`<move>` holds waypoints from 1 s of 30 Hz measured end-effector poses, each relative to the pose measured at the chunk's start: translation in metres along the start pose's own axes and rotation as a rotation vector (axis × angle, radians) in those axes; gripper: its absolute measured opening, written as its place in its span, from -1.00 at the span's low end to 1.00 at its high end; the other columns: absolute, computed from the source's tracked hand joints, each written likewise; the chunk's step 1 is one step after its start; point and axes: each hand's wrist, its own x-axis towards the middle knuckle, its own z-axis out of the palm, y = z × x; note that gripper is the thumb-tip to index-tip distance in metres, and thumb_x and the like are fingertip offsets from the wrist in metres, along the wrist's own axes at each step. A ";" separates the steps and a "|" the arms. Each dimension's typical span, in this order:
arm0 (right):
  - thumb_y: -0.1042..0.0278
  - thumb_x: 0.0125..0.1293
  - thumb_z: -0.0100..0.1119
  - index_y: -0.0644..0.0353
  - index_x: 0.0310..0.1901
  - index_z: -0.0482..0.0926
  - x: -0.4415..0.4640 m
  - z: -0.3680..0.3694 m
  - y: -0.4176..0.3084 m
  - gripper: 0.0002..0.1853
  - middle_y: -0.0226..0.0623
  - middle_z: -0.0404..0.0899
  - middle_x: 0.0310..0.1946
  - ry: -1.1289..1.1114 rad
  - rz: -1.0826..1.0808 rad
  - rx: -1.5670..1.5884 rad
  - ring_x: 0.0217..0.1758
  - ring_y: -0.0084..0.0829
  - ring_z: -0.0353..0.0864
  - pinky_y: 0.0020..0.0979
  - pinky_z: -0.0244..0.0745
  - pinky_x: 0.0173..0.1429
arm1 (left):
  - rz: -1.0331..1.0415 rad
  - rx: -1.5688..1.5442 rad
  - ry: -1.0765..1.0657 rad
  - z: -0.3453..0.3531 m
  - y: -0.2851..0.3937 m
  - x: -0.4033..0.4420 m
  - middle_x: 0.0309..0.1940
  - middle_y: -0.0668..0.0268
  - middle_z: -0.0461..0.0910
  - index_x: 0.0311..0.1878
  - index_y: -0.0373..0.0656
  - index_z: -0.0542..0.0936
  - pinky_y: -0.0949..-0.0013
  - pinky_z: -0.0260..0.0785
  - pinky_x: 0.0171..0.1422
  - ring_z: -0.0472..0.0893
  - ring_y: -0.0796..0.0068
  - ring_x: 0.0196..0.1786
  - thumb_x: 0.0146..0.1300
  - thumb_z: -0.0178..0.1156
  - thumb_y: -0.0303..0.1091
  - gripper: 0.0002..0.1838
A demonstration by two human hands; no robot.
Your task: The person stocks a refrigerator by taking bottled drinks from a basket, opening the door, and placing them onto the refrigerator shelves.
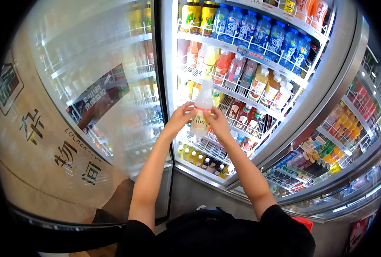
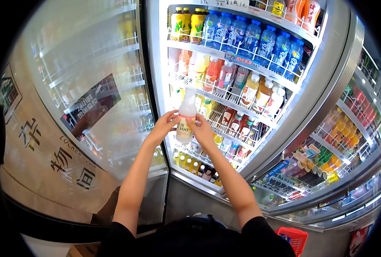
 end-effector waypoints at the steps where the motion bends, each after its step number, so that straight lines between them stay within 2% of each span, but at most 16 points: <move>1: 0.01 0.35 0.33 0.26 0.27 0.45 0.012 -0.003 0.002 -0.39 -0.20 0.65 -0.06 0.033 -0.090 -0.051 -0.06 -0.44 0.65 -0.43 0.55 0.01 | 0.012 -0.033 0.025 0.002 -0.003 0.011 0.21 0.17 0.54 0.39 -0.26 0.39 0.27 0.47 0.22 0.55 0.42 0.18 0.43 0.23 -0.14 -0.41; 2: 0.01 0.35 0.33 0.26 0.27 0.45 0.022 -0.007 0.005 -0.39 -0.20 0.65 -0.06 0.035 -0.078 -0.046 -0.06 -0.44 0.65 -0.43 0.55 0.01 | -0.001 -0.031 0.024 0.003 -0.007 0.021 0.21 0.17 0.54 0.39 -0.26 0.39 0.27 0.47 0.22 0.55 0.42 0.18 0.43 0.23 -0.14 -0.41; 4: -0.01 0.36 0.32 0.27 0.31 0.43 0.036 -0.011 -0.003 -0.35 -0.05 0.62 0.07 0.062 -0.125 -0.106 0.04 -0.34 0.65 -0.35 0.56 0.08 | 0.033 0.031 0.054 0.005 -0.008 0.041 0.19 0.17 0.56 0.37 -0.25 0.41 0.28 0.47 0.23 0.56 0.42 0.18 0.43 0.23 -0.13 -0.43; 7: 0.02 0.36 0.31 0.27 0.37 0.37 0.060 -0.019 -0.004 -0.31 0.06 0.59 0.14 0.055 -0.113 -0.211 0.14 -0.24 0.64 -0.29 0.55 0.16 | 0.066 0.036 0.063 0.001 -0.013 0.070 0.18 0.19 0.57 0.39 -0.25 0.41 0.27 0.46 0.26 0.55 0.42 0.19 0.44 0.22 -0.13 -0.42; 8: 0.11 0.36 0.31 0.26 0.43 0.31 0.073 -0.026 0.004 -0.29 0.07 0.58 0.18 0.021 -0.129 -0.289 0.22 -0.18 0.62 -0.26 0.52 0.22 | 0.079 0.035 0.067 -0.001 -0.016 0.080 0.17 0.20 0.57 0.40 -0.24 0.41 0.26 0.45 0.28 0.55 0.42 0.20 0.44 0.22 -0.13 -0.42; 10: 0.22 0.36 0.29 0.23 0.45 0.29 0.089 -0.032 0.004 -0.31 0.01 0.60 0.16 -0.069 -0.268 -0.296 0.21 -0.17 0.64 -0.26 0.53 0.22 | 0.118 0.002 0.068 -0.007 -0.022 0.099 0.16 0.19 0.57 0.44 -0.20 0.39 0.24 0.44 0.33 0.55 0.39 0.21 0.47 0.18 -0.15 -0.43; 11: 0.29 0.34 0.28 0.20 0.45 0.29 0.095 -0.033 0.002 -0.32 -0.04 0.62 0.15 -0.066 -0.261 -0.346 0.23 -0.16 0.63 -0.25 0.53 0.22 | 0.110 -0.009 0.072 -0.009 -0.024 0.107 0.15 0.19 0.57 0.45 -0.19 0.37 0.24 0.43 0.34 0.55 0.39 0.21 0.47 0.18 -0.14 -0.42; 13: 0.31 0.34 0.29 0.20 0.46 0.29 0.115 -0.038 0.005 -0.32 -0.03 0.62 0.16 -0.088 -0.284 -0.361 0.23 -0.16 0.63 -0.26 0.54 0.22 | 0.113 -0.028 0.077 -0.011 -0.029 0.123 0.15 0.19 0.58 0.46 -0.18 0.36 0.24 0.42 0.34 0.55 0.40 0.21 0.47 0.18 -0.14 -0.41; 15: 0.35 0.32 0.30 0.20 0.46 0.29 0.135 -0.037 0.006 -0.31 0.00 0.62 0.16 -0.102 -0.309 -0.391 0.25 -0.16 0.62 -0.25 0.53 0.23 | 0.167 -0.029 0.125 -0.013 -0.035 0.138 0.11 0.14 0.57 0.44 -0.22 0.40 0.40 0.42 0.19 0.57 0.42 0.11 0.49 0.14 -0.13 -0.44; 18: 0.37 0.32 0.29 0.18 0.47 0.28 0.158 -0.032 0.003 -0.31 0.03 0.61 0.17 -0.070 -0.356 -0.489 0.25 -0.12 0.62 -0.24 0.52 0.24 | 0.276 0.062 0.168 -0.020 -0.041 0.165 0.15 0.11 0.55 0.45 -0.20 0.39 0.40 0.42 0.19 0.56 0.42 0.13 0.50 0.12 -0.13 -0.45; 20: 0.39 0.32 0.27 0.15 0.47 0.27 0.183 -0.029 0.010 -0.31 0.06 0.59 0.17 -0.041 -0.415 -0.525 0.26 -0.07 0.61 -0.22 0.52 0.25 | 0.260 0.055 0.198 -0.022 -0.043 0.183 0.17 0.11 0.54 0.45 -0.20 0.39 0.38 0.40 0.23 0.55 0.40 0.15 0.51 0.11 -0.12 -0.44; 22: 0.39 0.32 0.27 0.16 0.47 0.26 0.205 -0.023 0.010 -0.30 0.08 0.60 0.16 -0.036 -0.504 -0.511 0.25 -0.05 0.60 -0.21 0.52 0.24 | 0.351 -0.019 0.263 -0.027 -0.044 0.204 0.21 0.12 0.53 0.45 -0.21 0.38 0.35 0.39 0.27 0.55 0.38 0.16 0.51 0.10 -0.11 -0.44; 24: 0.43 0.32 0.27 0.19 0.45 0.27 0.233 -0.020 0.016 -0.32 0.07 0.58 0.18 -0.042 -0.546 -0.530 0.27 -0.04 0.58 -0.19 0.52 0.27 | 0.377 -0.032 0.253 -0.037 -0.045 0.229 0.26 0.12 0.50 0.44 -0.19 0.40 0.31 0.36 0.33 0.53 0.31 0.23 0.52 0.08 -0.11 -0.46; 26: 0.47 0.34 0.24 0.20 0.43 0.27 0.251 -0.013 0.015 -0.36 0.04 0.54 0.23 -0.028 -0.657 -0.506 0.31 -0.04 0.54 -0.18 0.51 0.32 | 0.477 0.025 0.343 -0.047 -0.051 0.253 0.28 0.09 0.50 0.42 -0.15 0.42 0.29 0.33 0.38 0.49 0.23 0.32 0.52 0.07 -0.10 -0.48; 28: 0.52 0.35 0.22 0.20 0.40 0.27 0.270 -0.007 0.021 -0.39 0.06 0.49 0.26 -0.042 -0.655 -0.470 0.36 -0.03 0.50 -0.16 0.50 0.36 | 0.488 0.019 0.344 -0.051 -0.042 0.260 0.28 0.07 0.51 0.42 -0.10 0.44 0.26 0.31 0.42 0.46 0.19 0.38 0.52 0.08 -0.12 -0.50; 30: 0.53 0.38 0.19 0.24 0.42 0.18 0.290 -0.002 0.023 -0.38 0.01 0.50 0.29 -0.020 -0.728 -0.499 0.42 -0.16 0.45 -0.28 0.44 0.40 | 0.535 0.034 0.341 -0.057 -0.035 0.272 0.27 0.09 0.52 0.42 -0.08 0.43 0.24 0.32 0.42 0.47 0.21 0.36 0.50 0.10 -0.13 -0.49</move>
